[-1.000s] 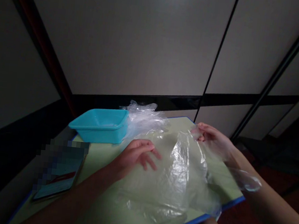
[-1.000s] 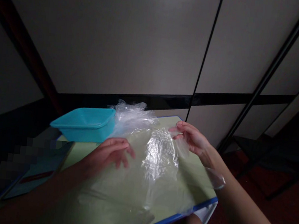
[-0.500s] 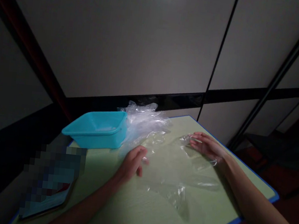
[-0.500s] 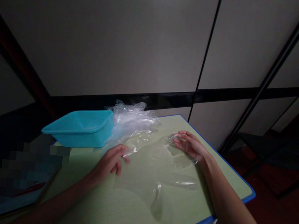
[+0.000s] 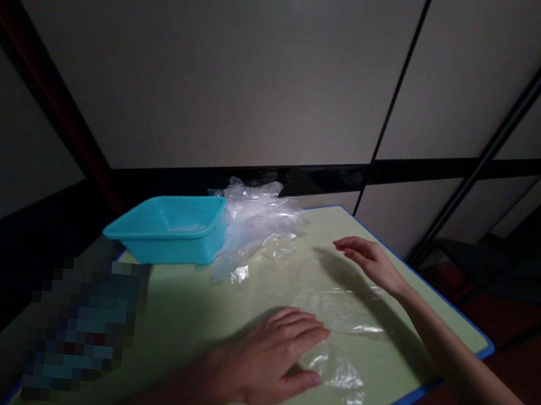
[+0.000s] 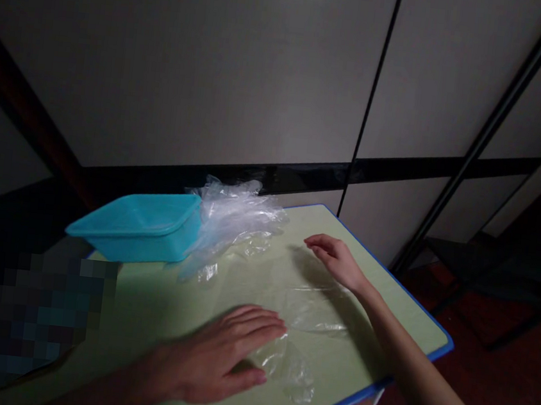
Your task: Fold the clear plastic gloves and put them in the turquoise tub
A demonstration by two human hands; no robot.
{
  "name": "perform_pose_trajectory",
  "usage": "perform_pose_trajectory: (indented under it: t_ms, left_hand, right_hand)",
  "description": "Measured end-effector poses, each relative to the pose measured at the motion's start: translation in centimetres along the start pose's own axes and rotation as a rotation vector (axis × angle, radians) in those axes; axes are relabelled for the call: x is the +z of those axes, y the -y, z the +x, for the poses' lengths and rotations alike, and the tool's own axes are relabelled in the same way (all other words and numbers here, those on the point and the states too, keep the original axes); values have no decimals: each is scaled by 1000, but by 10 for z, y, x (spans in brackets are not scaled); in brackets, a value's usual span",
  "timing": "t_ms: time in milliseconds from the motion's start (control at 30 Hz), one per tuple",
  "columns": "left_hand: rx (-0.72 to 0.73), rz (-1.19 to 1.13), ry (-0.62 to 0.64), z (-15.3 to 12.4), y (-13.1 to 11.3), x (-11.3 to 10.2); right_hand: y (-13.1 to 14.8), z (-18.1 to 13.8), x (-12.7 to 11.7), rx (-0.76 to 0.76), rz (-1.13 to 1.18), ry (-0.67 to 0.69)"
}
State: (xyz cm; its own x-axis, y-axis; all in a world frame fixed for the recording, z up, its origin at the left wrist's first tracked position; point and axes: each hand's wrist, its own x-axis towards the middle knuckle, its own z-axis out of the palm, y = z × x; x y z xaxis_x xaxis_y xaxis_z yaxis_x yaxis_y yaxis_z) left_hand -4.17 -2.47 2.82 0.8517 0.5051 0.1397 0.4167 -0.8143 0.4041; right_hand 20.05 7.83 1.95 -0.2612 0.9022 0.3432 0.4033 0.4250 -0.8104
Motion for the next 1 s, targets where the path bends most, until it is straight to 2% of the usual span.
perform_pose_trajectory:
  t_ms: [100, 167, 333, 467, 667, 833, 1000]
  left_hand:
    - [-15, 39, -17, 14, -12, 6]
    - [-85, 95, -72, 31, -12, 11]
    - [-264, 297, -183, 82, 15, 26]
    - [-386, 331, -113, 97, 38, 38]
    - [-405, 354, -85, 76, 50, 45]
    - [-413, 380, -77, 43, 58, 36]
    - [-481, 387, -66, 17, 60, 27]
  right_hand:
    - [-4, 3, 6, -54, -252, 113]
    - [-11, 5, 9, -98, -371, 163]
    - [-31, 8, 17, -149, -494, 278]
    - [-43, 5, 18, -169, -627, 349]
    - [-51, 2, 17, -186, -725, 371]
    - [-55, 2, 18, -189, -717, 362]
    - [-56, 5, 15, -203, -705, 379]
